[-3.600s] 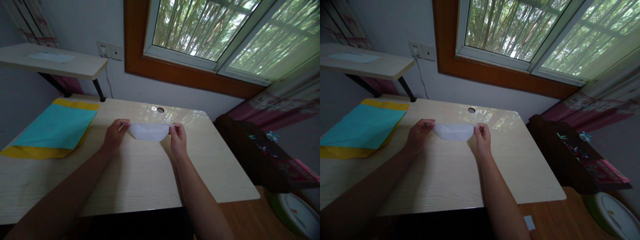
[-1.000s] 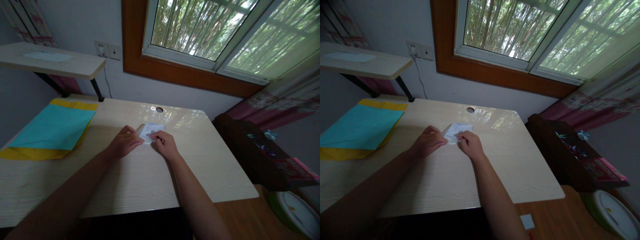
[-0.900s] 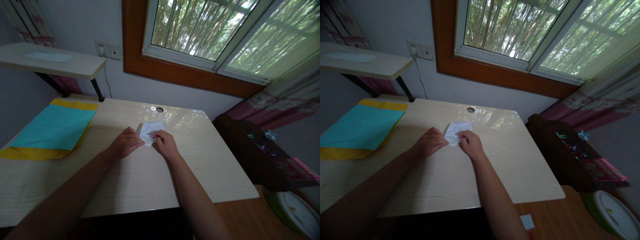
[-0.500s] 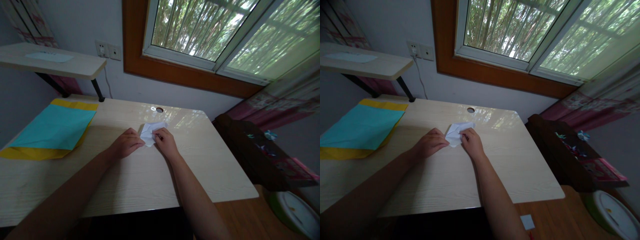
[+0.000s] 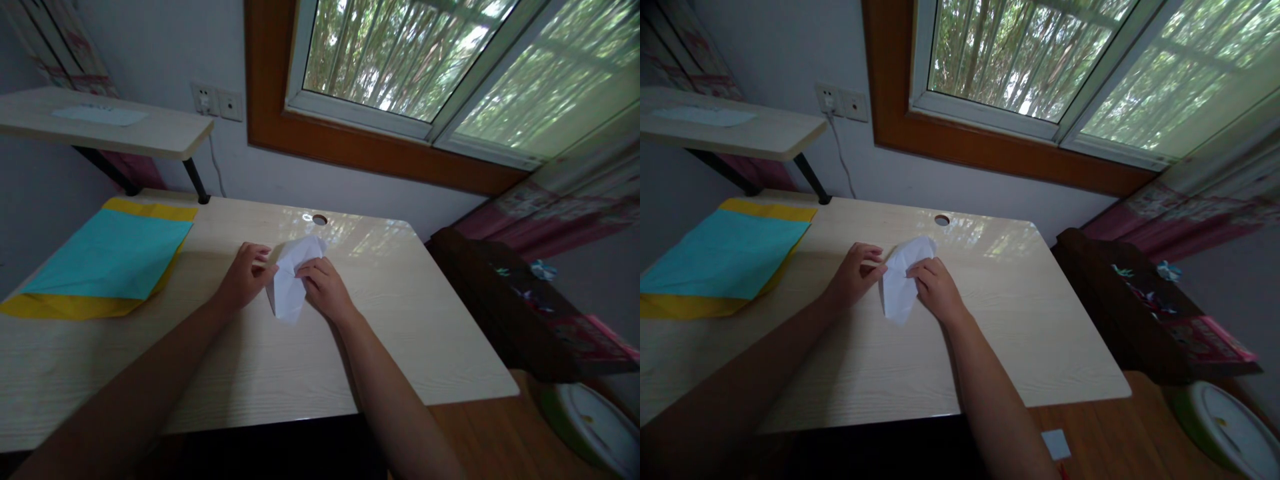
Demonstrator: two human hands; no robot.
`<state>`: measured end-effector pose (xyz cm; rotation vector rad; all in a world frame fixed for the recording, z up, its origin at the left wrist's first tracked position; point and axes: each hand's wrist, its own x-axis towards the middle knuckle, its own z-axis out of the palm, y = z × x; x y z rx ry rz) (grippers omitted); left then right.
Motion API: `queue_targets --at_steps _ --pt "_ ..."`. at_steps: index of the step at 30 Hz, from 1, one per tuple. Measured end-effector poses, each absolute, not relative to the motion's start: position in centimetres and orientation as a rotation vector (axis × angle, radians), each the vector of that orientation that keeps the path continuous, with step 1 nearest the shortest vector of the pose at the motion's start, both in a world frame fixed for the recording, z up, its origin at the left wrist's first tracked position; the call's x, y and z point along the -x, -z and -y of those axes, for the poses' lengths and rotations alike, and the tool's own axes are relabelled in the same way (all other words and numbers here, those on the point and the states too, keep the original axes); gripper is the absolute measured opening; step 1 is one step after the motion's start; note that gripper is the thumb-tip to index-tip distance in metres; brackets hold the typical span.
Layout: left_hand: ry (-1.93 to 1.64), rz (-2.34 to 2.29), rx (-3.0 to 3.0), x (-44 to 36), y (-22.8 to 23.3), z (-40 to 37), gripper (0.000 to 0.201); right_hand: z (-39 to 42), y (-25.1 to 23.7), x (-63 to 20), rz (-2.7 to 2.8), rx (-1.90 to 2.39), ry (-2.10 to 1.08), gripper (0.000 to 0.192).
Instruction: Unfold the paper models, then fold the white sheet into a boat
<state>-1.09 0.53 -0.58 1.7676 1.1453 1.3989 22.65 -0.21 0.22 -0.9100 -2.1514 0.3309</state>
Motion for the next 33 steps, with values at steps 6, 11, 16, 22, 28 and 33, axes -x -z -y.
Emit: queue_targets --at_steps 6,11,16,22,28,33 --pt "-1.254 -1.136 -1.577 1.0 1.2 -0.6 0.037 0.9 -0.6 -22.1 2.144 0.871 -0.275 0.036" --pt "-1.189 -1.185 -1.589 1.2 0.6 -0.7 0.027 1.0 -0.5 -21.8 2.198 0.879 -0.261 0.048" --pt "-1.165 -1.213 -1.634 1.2 -0.2 -0.5 0.026 1.2 -0.6 -21.7 2.181 0.862 -0.289 0.048" --pt "-1.058 -1.285 -1.743 0.8 -1.1 0.1 0.037 1.4 -0.7 -21.0 2.153 0.940 -0.329 0.026" --pt "-1.014 -1.358 -1.769 0.6 -0.9 0.1 0.040 0.9 -0.2 -20.8 2.142 0.955 -0.360 0.029" --pt "-1.026 -1.331 -1.781 0.7 -0.7 0.1 0.040 0.8 0.3 -20.7 2.165 0.985 -0.364 0.038"
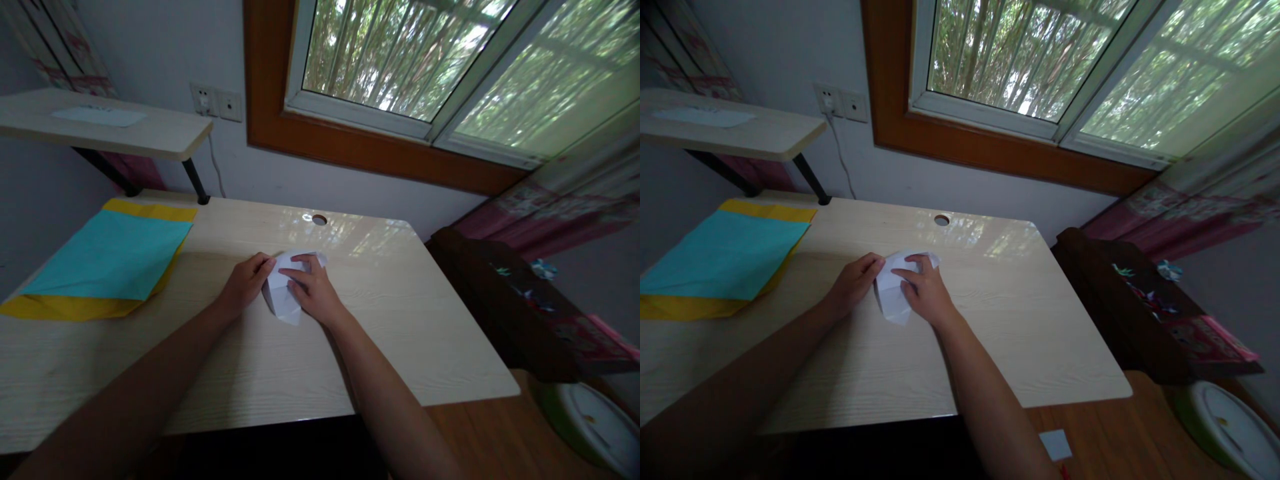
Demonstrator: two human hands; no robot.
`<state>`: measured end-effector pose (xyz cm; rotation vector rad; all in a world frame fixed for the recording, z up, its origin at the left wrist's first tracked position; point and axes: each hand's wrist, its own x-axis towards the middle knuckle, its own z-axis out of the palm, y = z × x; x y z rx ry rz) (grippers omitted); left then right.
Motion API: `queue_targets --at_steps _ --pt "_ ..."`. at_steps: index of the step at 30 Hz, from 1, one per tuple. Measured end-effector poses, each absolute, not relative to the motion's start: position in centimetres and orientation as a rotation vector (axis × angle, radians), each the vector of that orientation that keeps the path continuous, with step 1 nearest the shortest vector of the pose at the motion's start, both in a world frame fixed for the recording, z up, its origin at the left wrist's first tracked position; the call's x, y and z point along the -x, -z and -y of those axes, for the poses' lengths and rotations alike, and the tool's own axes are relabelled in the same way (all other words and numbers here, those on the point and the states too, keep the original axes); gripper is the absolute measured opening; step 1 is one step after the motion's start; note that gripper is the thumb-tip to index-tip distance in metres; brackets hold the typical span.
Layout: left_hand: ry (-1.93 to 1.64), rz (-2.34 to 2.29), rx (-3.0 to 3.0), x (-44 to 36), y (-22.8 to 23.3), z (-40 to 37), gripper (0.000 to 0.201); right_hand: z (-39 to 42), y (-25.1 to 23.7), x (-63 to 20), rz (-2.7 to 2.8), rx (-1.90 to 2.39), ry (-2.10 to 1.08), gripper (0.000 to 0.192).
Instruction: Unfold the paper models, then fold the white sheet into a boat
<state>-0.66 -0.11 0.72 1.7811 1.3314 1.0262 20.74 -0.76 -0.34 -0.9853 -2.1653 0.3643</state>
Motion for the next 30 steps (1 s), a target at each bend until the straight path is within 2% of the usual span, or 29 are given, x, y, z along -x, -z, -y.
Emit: queue_targets --at_steps 13,20,30 --pt "-1.107 -1.148 -1.630 0.5 0.9 -0.4 0.047 0.3 0.6 -21.2 1.968 0.963 -0.617 0.037" --pt "-1.116 -1.059 -1.636 0.2 1.4 -0.4 0.079 0.3 1.1 -21.3 1.939 0.881 -0.702 0.034" --pt "-1.188 -1.041 -1.995 0.1 1.8 -0.2 0.081 0.5 2.0 -20.5 1.870 0.778 -0.771 0.024"
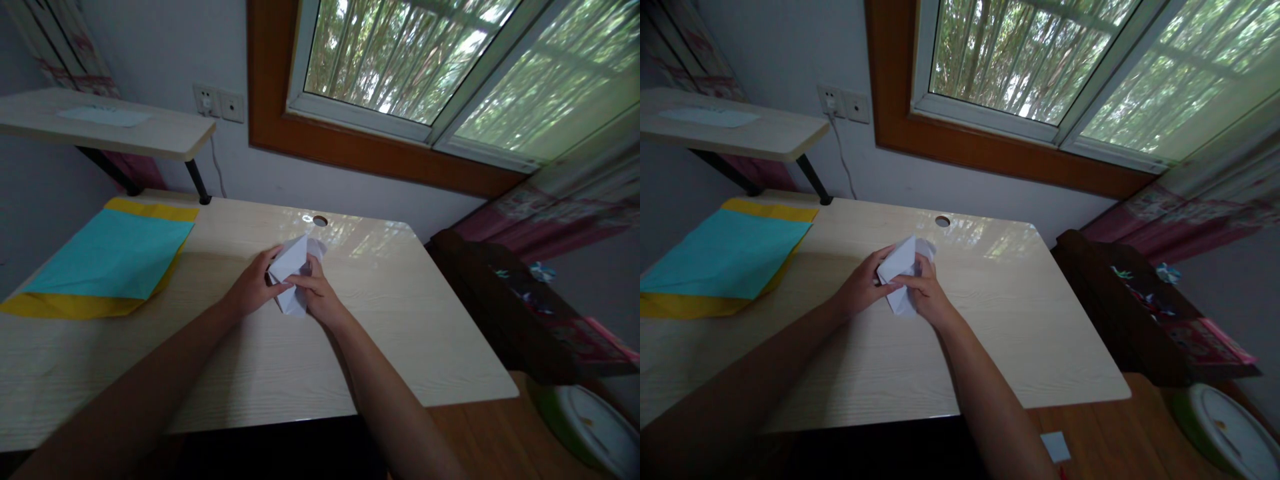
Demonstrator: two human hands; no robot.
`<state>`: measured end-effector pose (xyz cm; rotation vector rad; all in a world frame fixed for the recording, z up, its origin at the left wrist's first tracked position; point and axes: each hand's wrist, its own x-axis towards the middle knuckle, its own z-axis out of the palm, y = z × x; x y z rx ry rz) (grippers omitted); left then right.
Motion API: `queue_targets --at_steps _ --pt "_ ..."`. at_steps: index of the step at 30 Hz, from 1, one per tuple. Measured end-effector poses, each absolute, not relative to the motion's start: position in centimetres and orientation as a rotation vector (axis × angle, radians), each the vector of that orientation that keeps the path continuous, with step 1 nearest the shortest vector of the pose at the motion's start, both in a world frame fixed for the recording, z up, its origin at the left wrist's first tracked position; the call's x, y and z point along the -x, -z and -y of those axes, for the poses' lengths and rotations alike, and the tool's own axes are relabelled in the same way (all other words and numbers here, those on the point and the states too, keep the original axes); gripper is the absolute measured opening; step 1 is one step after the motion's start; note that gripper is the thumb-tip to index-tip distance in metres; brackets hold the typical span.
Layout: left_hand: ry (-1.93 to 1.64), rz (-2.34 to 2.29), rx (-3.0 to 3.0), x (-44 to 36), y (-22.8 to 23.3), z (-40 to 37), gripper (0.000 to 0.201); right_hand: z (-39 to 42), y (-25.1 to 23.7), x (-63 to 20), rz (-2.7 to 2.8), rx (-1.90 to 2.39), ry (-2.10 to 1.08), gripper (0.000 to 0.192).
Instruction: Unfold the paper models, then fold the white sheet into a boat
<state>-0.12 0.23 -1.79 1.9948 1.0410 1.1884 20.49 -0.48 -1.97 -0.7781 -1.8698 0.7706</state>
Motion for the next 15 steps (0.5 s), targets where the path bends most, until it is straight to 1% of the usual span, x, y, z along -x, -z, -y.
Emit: queue_targets --at_steps 6,11,15 --pt "-1.158 -1.003 -2.018 0.1 0.8 0.0 0.086 0.9 1.2 -20.3 1.971 0.791 -0.686 0.028" --pt "-1.110 -1.023 -1.946 0.1 0.2 0.1 0.068 1.0 0.9 -20.3 2.029 0.837 -0.573 0.027" --pt "-1.094 -1.011 -1.896 0.2 0.0 0.1 0.066 0.9 1.0 -20.5 2.075 0.828 -0.488 0.032"
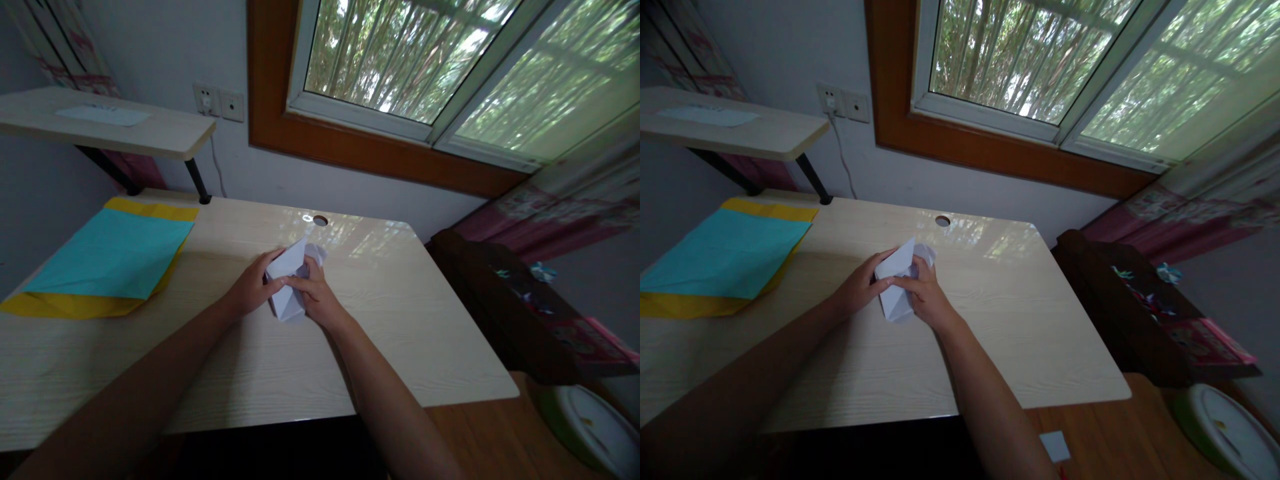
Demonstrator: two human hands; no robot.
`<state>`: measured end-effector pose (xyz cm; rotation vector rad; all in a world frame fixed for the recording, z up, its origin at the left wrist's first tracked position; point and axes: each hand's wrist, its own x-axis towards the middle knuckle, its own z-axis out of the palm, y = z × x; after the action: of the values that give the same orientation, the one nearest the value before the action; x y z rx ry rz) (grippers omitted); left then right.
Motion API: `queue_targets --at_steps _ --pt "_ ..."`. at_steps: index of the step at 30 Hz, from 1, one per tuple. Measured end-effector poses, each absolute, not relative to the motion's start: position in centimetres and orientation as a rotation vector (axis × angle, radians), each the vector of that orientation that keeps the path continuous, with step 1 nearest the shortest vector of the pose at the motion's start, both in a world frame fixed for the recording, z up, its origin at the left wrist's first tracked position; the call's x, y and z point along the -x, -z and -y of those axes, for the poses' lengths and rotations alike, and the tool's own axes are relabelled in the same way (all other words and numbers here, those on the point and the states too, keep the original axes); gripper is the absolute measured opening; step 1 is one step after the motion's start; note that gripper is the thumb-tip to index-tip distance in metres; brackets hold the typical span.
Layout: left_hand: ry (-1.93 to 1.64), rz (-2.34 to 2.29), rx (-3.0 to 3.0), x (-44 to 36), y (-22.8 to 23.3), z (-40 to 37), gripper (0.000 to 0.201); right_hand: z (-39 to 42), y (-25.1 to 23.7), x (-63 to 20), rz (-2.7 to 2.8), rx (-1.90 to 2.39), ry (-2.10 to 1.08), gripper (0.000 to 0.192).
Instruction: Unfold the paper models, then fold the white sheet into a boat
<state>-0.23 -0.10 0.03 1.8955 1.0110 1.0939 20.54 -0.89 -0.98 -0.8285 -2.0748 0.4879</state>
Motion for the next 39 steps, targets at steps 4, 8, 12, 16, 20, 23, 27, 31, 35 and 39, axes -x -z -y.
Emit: queue_targets --at_steps 4,8,12,16,20,23,27,31,35,39 --pt "-1.080 -1.039 -1.776 0.7 0.3 -0.2 0.068 0.8 0.7 -20.9 2.095 0.869 -0.418 0.043" --pt "-1.096 -1.101 -1.635 1.1 0.9 -0.7 0.069 0.7 0.0 -21.3 2.051 0.881 -0.393 0.055" --pt "-1.095 -1.085 -1.543 1.0 0.9 -0.9 0.063 0.7 -0.5 -21.6 1.961 0.915 -0.395 0.055" --pt "-1.120 -1.108 -1.484 0.9 0.4 -0.7 0.060 0.7 -0.7 -21.7 1.925 0.957 -0.388 0.051" --pt "-1.144 -1.156 -1.416 1.1 0.2 -0.9 0.059 0.7 -0.7 -21.8 1.910 0.960 -0.376 0.049" --pt "-1.184 -1.214 -1.370 1.3 0.2 -1.1 0.056 0.8 -0.6 -21.9 1.904 0.978 -0.355 0.047" --pt "-1.186 -1.217 -1.281 1.3 0.1 -1.2 0.050 0.9 -0.9 -21.9 1.885 0.987 -0.341 0.045" --pt "-1.202 -1.188 -1.221 1.4 0.2 -1.2 0.050 0.9 -1.1 -22.0 1.823 0.975 -0.345 0.044" --pt "-1.222 -1.207 -1.303 1.6 -0.1 -1.2 0.051 0.8 -1.1 -22.1 1.745 0.989 -0.394 0.040" --pt "-1.226 -1.255 -1.396 1.9 -0.5 -1.1 0.050 0.6 -0.9 -22.4 1.659 0.991 -0.463 0.039"
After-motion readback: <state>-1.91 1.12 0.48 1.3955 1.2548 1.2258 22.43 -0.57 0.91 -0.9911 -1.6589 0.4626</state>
